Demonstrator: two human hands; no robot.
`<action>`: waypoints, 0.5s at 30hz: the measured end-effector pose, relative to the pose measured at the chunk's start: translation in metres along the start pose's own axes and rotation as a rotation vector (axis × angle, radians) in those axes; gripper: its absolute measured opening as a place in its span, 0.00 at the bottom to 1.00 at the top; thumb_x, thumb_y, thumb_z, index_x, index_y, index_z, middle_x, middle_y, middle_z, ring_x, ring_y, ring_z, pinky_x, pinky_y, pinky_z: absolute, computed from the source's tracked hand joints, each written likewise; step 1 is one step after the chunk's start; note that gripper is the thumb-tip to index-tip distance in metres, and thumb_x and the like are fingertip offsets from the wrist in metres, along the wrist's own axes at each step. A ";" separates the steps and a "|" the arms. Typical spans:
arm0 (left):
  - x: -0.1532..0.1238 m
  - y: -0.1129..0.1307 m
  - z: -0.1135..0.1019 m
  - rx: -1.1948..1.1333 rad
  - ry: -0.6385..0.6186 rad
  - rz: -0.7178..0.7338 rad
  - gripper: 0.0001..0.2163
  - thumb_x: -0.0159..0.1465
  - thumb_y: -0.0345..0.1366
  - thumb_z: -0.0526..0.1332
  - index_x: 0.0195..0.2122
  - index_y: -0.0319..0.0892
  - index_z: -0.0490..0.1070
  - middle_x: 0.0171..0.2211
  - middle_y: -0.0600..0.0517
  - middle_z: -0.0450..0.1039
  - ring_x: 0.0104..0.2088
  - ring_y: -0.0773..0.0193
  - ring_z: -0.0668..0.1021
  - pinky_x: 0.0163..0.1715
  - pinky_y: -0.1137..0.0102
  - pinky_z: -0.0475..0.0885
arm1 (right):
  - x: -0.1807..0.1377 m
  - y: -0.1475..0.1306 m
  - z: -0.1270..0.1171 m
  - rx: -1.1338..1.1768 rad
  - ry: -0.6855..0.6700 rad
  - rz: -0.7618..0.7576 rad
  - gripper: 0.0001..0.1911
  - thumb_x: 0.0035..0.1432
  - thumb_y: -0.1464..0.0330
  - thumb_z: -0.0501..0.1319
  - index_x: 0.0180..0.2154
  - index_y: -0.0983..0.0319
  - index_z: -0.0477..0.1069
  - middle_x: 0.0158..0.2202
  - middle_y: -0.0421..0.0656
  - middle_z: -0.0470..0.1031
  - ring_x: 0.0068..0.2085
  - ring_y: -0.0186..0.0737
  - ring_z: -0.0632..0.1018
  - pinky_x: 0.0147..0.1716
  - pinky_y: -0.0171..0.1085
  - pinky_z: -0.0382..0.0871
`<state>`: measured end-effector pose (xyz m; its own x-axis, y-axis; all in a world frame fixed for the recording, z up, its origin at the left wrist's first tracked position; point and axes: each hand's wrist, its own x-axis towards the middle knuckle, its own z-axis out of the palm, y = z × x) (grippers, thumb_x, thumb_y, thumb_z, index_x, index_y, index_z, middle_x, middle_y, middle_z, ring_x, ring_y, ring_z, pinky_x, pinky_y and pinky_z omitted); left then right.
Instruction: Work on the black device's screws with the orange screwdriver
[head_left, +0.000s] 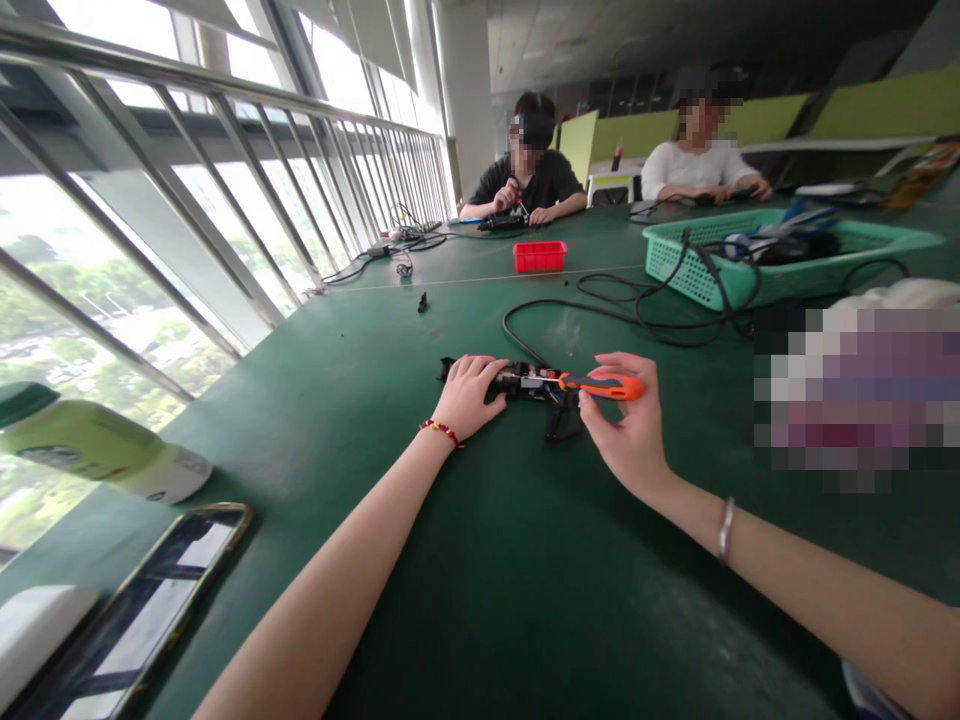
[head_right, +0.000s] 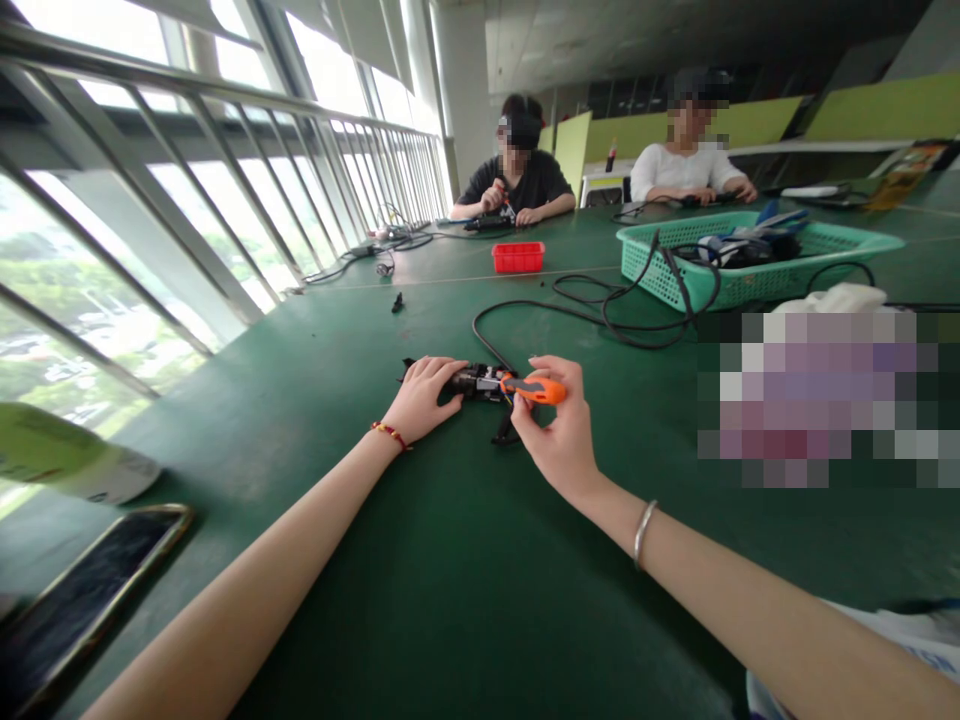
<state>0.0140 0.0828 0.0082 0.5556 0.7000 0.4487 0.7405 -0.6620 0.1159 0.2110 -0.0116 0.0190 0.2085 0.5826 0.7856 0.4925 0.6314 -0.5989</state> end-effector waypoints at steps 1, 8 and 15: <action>0.000 0.000 0.000 -0.003 -0.002 -0.003 0.21 0.57 0.35 0.57 0.53 0.43 0.64 0.48 0.48 0.67 0.50 0.55 0.66 0.56 0.58 0.59 | 0.000 -0.001 0.000 0.006 -0.015 0.017 0.13 0.52 0.71 0.60 0.41 0.59 0.61 0.37 0.41 0.66 0.34 0.35 0.74 0.36 0.37 0.70; 0.000 0.000 -0.001 -0.006 -0.007 -0.005 0.21 0.57 0.36 0.56 0.53 0.43 0.64 0.49 0.48 0.67 0.51 0.55 0.66 0.56 0.58 0.58 | 0.000 -0.008 -0.002 0.044 -0.137 0.125 0.14 0.54 0.69 0.60 0.42 0.58 0.60 0.22 0.32 0.62 0.23 0.32 0.69 0.26 0.35 0.65; 0.001 0.001 0.000 0.006 -0.005 -0.008 0.21 0.57 0.36 0.56 0.53 0.43 0.64 0.48 0.48 0.67 0.50 0.55 0.66 0.56 0.59 0.59 | 0.000 -0.001 0.001 -0.047 -0.005 -0.095 0.16 0.50 0.74 0.61 0.41 0.58 0.63 0.40 0.43 0.66 0.42 0.40 0.73 0.44 0.41 0.69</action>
<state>0.0146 0.0827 0.0089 0.5514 0.7065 0.4435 0.7473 -0.6547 0.1139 0.2099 -0.0119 0.0194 0.1544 0.5237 0.8378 0.5487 0.6597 -0.5135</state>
